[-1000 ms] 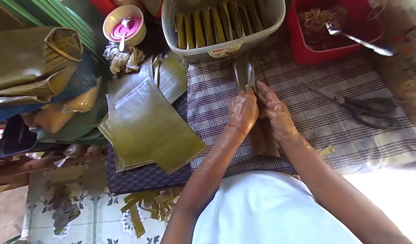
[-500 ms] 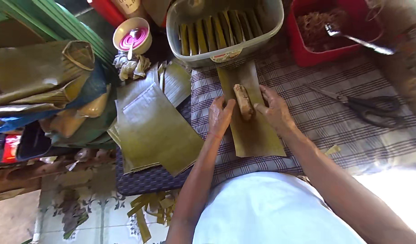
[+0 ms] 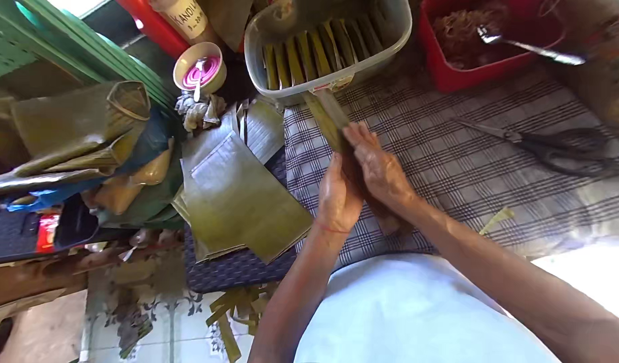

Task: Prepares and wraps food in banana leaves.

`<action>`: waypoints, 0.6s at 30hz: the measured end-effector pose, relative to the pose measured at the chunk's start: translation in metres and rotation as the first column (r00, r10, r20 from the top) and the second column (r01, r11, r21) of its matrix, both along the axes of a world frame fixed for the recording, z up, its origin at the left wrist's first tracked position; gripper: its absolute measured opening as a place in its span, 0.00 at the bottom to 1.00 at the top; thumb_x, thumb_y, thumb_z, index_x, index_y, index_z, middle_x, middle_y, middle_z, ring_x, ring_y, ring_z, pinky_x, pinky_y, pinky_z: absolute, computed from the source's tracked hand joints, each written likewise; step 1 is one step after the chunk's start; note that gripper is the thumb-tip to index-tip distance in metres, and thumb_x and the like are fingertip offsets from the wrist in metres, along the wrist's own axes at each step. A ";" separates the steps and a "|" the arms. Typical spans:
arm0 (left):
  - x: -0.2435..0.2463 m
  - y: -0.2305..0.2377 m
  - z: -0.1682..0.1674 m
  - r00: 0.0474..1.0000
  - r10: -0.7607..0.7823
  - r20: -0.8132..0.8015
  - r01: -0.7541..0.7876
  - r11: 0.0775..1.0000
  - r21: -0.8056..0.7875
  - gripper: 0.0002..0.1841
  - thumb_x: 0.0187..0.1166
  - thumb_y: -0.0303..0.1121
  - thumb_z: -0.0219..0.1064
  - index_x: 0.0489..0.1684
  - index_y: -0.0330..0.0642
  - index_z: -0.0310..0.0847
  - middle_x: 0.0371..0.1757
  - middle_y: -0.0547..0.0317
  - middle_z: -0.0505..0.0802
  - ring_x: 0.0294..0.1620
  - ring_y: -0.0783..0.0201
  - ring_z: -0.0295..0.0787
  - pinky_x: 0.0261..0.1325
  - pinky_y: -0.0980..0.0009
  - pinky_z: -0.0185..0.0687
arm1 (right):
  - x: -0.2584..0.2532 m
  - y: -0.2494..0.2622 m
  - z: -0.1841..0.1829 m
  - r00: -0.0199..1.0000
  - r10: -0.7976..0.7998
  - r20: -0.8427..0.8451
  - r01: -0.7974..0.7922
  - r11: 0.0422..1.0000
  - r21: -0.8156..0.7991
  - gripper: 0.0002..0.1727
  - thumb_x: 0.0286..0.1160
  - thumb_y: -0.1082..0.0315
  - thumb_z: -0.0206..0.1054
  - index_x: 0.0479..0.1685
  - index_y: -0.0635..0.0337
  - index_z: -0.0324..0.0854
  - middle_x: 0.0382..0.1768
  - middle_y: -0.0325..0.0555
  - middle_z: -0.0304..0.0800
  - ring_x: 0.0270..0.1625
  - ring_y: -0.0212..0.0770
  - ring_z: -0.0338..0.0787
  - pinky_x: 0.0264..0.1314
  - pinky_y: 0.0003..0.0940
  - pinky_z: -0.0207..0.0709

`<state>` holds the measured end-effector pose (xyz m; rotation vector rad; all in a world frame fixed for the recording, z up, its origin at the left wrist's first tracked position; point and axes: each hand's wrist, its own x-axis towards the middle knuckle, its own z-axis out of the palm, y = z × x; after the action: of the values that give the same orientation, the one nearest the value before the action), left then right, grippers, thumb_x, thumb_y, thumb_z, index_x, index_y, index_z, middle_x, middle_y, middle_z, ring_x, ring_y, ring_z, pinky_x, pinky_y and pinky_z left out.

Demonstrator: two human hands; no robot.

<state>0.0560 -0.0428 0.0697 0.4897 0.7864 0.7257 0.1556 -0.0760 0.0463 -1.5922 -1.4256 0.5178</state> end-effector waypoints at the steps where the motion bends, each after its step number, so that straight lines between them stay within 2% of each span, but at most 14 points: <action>1: -0.001 -0.002 -0.001 1.000 0.004 -0.002 -0.003 1.000 0.012 0.26 0.95 0.53 0.37 0.76 0.49 0.71 0.67 0.56 0.88 0.69 0.60 0.85 0.72 0.57 0.81 | 0.008 0.003 -0.002 1.000 -0.019 -0.017 0.019 0.999 -0.045 0.27 0.93 0.71 0.43 0.88 0.66 0.64 0.90 0.56 0.63 0.93 0.56 0.58 0.95 0.50 0.48; 3: 0.000 -0.003 -0.002 1.000 0.006 -0.010 -0.006 1.000 0.005 0.26 0.95 0.53 0.37 0.72 0.50 0.74 0.61 0.57 0.90 0.64 0.62 0.87 0.66 0.60 0.84 | 0.001 0.003 0.001 0.996 -0.049 -0.081 0.045 0.998 -0.046 0.27 0.94 0.69 0.43 0.88 0.65 0.65 0.89 0.55 0.64 0.93 0.52 0.59 0.95 0.46 0.48; 5: -0.001 -0.001 -0.003 1.000 0.012 0.020 -0.011 0.999 -0.053 0.25 0.94 0.54 0.37 0.55 0.54 0.81 0.44 0.66 0.92 0.47 0.72 0.91 0.48 0.72 0.88 | -0.021 -0.007 0.009 0.996 0.014 -0.093 -0.013 1.000 0.011 0.26 0.93 0.69 0.44 0.87 0.63 0.67 0.89 0.50 0.66 0.94 0.47 0.58 0.96 0.42 0.47; 6: -0.002 0.000 -0.003 0.999 0.016 0.048 -0.012 0.997 -0.074 0.26 0.94 0.54 0.36 0.47 0.55 0.81 0.38 0.67 0.92 0.40 0.73 0.91 0.42 0.74 0.88 | -0.027 -0.009 0.010 0.997 0.059 -0.059 -0.057 0.998 0.034 0.26 0.92 0.70 0.45 0.87 0.61 0.68 0.89 0.48 0.67 0.94 0.45 0.58 0.96 0.41 0.45; 7: -0.004 0.001 -0.005 0.997 0.012 0.074 -0.006 0.997 -0.076 0.26 0.94 0.54 0.36 0.48 0.56 0.81 0.40 0.67 0.92 0.42 0.73 0.91 0.44 0.73 0.89 | -0.027 -0.007 0.007 0.996 0.082 -0.021 -0.081 0.996 0.048 0.26 0.92 0.71 0.45 0.87 0.62 0.68 0.88 0.49 0.67 0.93 0.46 0.59 0.96 0.42 0.46; 8: -0.008 0.001 -0.008 0.996 0.009 0.084 -0.004 0.999 -0.052 0.24 0.94 0.54 0.36 0.58 0.57 0.81 0.49 0.67 0.93 0.52 0.71 0.91 0.53 0.70 0.88 | -0.020 -0.004 0.001 0.997 0.083 -0.001 -0.083 0.996 0.036 0.26 0.92 0.72 0.45 0.87 0.63 0.68 0.88 0.51 0.67 0.93 0.50 0.61 0.95 0.45 0.48; 9: -0.011 0.001 -0.013 0.995 -0.015 0.096 0.015 1.000 -0.003 0.24 0.94 0.54 0.37 0.75 0.61 0.73 0.66 0.67 0.88 0.67 0.68 0.85 0.69 0.65 0.81 | -0.008 0.000 -0.003 0.997 0.071 -0.023 -0.072 0.997 -0.018 0.27 0.92 0.71 0.44 0.88 0.63 0.66 0.88 0.53 0.67 0.91 0.52 0.64 0.93 0.47 0.54; 10: -0.014 0.003 -0.017 0.994 -0.037 0.107 0.031 0.998 0.055 0.27 0.94 0.54 0.39 0.89 0.64 0.61 0.82 0.66 0.78 0.82 0.64 0.73 0.81 0.59 0.70 | 0.007 0.004 -0.006 0.996 0.035 -0.078 -0.042 0.995 -0.092 0.26 0.94 0.69 0.44 0.88 0.60 0.67 0.86 0.51 0.71 0.86 0.51 0.73 0.86 0.49 0.65; 11: -0.016 0.004 -0.020 0.994 -0.035 0.100 0.024 0.994 0.102 0.28 0.95 0.53 0.39 0.94 0.63 0.52 0.90 0.63 0.68 0.89 0.60 0.63 0.87 0.56 0.62 | 0.020 0.008 -0.009 0.985 -0.014 -0.173 -0.011 0.990 -0.141 0.25 0.94 0.69 0.47 0.86 0.59 0.70 0.79 0.52 0.80 0.76 0.49 0.83 0.77 0.49 0.74; 12: -0.018 0.004 -0.023 0.996 -0.019 0.082 0.008 0.992 0.129 0.29 0.95 0.52 0.40 0.96 0.62 0.47 0.93 0.62 0.63 0.91 0.58 0.59 0.89 0.54 0.59 | 0.031 0.010 -0.010 0.962 -0.056 -0.266 0.002 0.981 -0.196 0.24 0.93 0.69 0.50 0.84 0.57 0.72 0.72 0.52 0.85 0.67 0.44 0.88 0.70 0.44 0.79; 13: -0.019 0.001 -0.026 0.998 -0.002 0.060 -0.007 0.990 0.141 0.29 0.95 0.51 0.39 0.96 0.64 0.45 0.93 0.62 0.63 0.90 0.58 0.61 0.88 0.55 0.61 | 0.040 0.006 -0.008 0.941 -0.073 -0.330 -0.006 0.973 -0.232 0.25 0.90 0.70 0.55 0.84 0.57 0.71 0.69 0.52 0.86 0.62 0.41 0.89 0.66 0.40 0.81; 14: -0.019 -0.002 -0.029 0.999 0.015 0.036 -0.020 0.990 0.139 0.29 0.96 0.50 0.39 0.96 0.65 0.45 0.90 0.62 0.68 0.86 0.60 0.68 0.85 0.56 0.66 | 0.046 -0.001 -0.005 0.926 -0.059 -0.374 -0.043 0.965 -0.260 0.29 0.86 0.71 0.60 0.87 0.57 0.67 0.74 0.52 0.83 0.67 0.40 0.88 0.70 0.39 0.81; 16: -0.017 -0.007 -0.035 0.999 0.050 0.005 -0.050 0.991 0.127 0.27 0.95 0.49 0.41 0.93 0.62 0.53 0.80 0.60 0.79 0.76 0.61 0.79 0.77 0.60 0.75 | 0.055 -0.017 -0.005 0.924 -0.019 -0.383 -0.104 0.948 -0.300 0.37 0.82 0.73 0.64 0.92 0.56 0.58 0.82 0.52 0.74 0.79 0.42 0.79 0.80 0.42 0.73; 18: -0.012 -0.008 -0.041 0.997 0.051 -0.064 -0.042 0.989 0.141 0.27 0.94 0.46 0.46 0.92 0.61 0.54 0.76 0.58 0.82 0.72 0.62 0.82 0.74 0.60 0.77 | 0.052 -0.029 -0.004 0.926 -0.039 -0.375 -0.096 0.938 -0.332 0.34 0.88 0.72 0.57 0.94 0.53 0.55 0.86 0.50 0.69 0.83 0.44 0.75 0.83 0.45 0.69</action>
<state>0.0437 -0.0513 0.0291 0.6267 0.8155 0.8146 0.2075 -0.1048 0.0420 -1.6286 -1.1049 1.0814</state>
